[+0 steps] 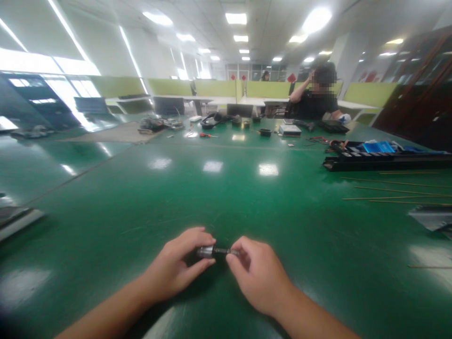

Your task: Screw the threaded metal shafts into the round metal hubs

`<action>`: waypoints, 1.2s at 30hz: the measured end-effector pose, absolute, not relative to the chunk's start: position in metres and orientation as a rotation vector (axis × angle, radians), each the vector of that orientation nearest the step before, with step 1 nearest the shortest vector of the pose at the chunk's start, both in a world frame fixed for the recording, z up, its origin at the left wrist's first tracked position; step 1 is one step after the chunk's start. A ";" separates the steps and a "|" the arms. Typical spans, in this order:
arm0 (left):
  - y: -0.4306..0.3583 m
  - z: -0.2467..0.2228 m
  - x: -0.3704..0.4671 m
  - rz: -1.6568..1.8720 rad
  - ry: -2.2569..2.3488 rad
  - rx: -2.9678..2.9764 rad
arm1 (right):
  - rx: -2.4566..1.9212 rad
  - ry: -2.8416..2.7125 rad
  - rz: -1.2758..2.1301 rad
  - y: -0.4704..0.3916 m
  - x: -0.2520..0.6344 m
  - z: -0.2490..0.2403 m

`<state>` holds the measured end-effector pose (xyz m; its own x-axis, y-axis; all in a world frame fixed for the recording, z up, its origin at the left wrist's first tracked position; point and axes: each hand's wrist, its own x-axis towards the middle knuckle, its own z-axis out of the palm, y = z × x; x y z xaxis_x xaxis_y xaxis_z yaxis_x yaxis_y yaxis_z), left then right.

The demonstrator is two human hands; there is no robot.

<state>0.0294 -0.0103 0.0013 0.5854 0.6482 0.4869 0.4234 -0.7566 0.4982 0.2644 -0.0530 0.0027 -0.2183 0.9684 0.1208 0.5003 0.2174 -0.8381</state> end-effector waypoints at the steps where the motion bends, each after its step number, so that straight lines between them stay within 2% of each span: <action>1: -0.010 0.001 0.030 0.962 0.874 2.487 | -1.367 -1.822 0.891 -0.053 0.264 0.003; 36: -0.008 0.000 0.027 0.930 0.905 2.448 | -1.371 -1.798 0.887 -0.053 0.265 0.000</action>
<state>0.0272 -0.0077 0.0001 0.5761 0.6793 0.4546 0.4361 -0.7259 0.5319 0.2648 -0.0528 0.0001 -0.1971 0.9728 0.1220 0.4951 0.2061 -0.8440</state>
